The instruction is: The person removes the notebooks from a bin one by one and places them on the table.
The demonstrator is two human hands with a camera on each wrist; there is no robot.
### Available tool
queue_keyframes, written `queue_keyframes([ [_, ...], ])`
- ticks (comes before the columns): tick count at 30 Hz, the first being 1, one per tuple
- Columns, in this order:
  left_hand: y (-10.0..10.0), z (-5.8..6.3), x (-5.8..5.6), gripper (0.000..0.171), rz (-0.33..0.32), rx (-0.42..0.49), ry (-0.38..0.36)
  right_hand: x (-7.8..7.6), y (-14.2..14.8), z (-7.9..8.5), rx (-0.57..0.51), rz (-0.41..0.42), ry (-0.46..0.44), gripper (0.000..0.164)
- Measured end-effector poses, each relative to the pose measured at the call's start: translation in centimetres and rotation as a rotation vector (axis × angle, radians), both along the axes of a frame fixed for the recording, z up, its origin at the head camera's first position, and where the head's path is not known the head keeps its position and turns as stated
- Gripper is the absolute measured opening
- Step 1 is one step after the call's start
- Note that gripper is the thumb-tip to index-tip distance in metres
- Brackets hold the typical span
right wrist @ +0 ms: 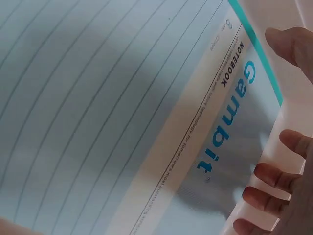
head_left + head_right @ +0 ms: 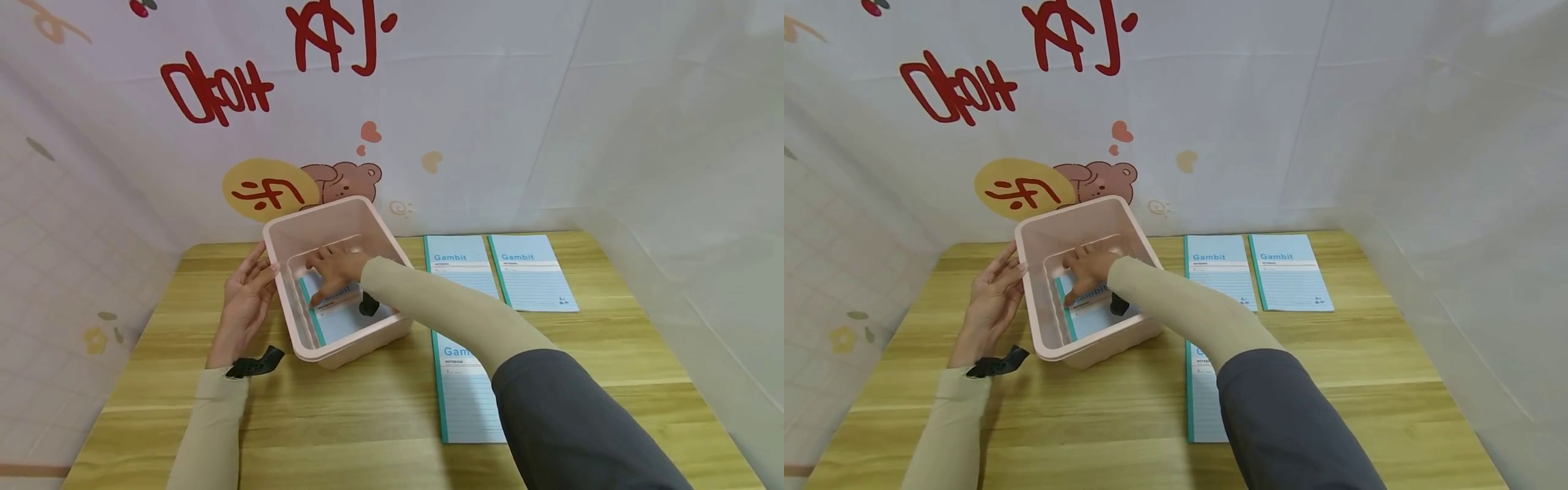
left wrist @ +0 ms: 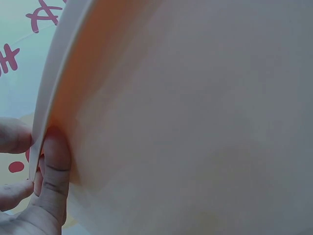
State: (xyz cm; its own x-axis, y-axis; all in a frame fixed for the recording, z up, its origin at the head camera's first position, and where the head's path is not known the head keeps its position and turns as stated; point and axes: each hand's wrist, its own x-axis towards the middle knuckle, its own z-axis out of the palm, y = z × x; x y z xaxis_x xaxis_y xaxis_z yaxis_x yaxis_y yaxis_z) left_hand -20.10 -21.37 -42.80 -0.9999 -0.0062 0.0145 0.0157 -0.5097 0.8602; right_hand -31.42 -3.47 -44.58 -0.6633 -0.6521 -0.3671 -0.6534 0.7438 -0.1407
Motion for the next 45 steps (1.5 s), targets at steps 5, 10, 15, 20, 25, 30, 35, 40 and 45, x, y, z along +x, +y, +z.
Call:
queue_keyframes([
  [5,0.0,0.0,0.0,0.074,-0.004,-0.014,0.000,-0.3,-0.1,-0.6,0.006,0.010,0.006,0.088],
  [10,0.1,0.0,0.0,0.074,0.004,-0.006,-0.002,-0.4,-0.2,-0.9,0.017,-0.021,0.046,0.086],
  [15,0.1,0.0,-0.1,0.075,0.006,0.014,0.001,-0.3,-0.3,-0.9,0.010,-0.045,0.076,0.098],
  [20,0.0,0.1,0.0,0.075,0.005,0.023,0.005,0.1,-0.6,-0.6,0.014,-0.063,0.095,0.102],
  [25,0.0,0.1,0.0,0.074,-0.001,0.001,0.005,0.4,-0.8,-0.5,0.063,-0.063,0.124,0.107],
  [30,-0.1,0.0,0.0,0.074,-0.002,-0.006,0.007,0.5,-0.8,-0.3,0.070,-0.063,0.130,0.111],
  [35,0.0,0.0,0.0,0.074,0.001,0.014,0.008,0.5,-0.9,-0.3,0.062,-0.068,0.123,0.105],
  [40,0.2,0.1,-0.1,0.074,0.006,0.022,0.000,0.5,-1.0,-0.2,0.027,-0.044,0.185,0.097],
  [45,0.1,0.2,0.0,0.074,0.011,0.004,-0.014,0.3,-1.0,0.1,0.018,-0.028,0.265,0.095],
])
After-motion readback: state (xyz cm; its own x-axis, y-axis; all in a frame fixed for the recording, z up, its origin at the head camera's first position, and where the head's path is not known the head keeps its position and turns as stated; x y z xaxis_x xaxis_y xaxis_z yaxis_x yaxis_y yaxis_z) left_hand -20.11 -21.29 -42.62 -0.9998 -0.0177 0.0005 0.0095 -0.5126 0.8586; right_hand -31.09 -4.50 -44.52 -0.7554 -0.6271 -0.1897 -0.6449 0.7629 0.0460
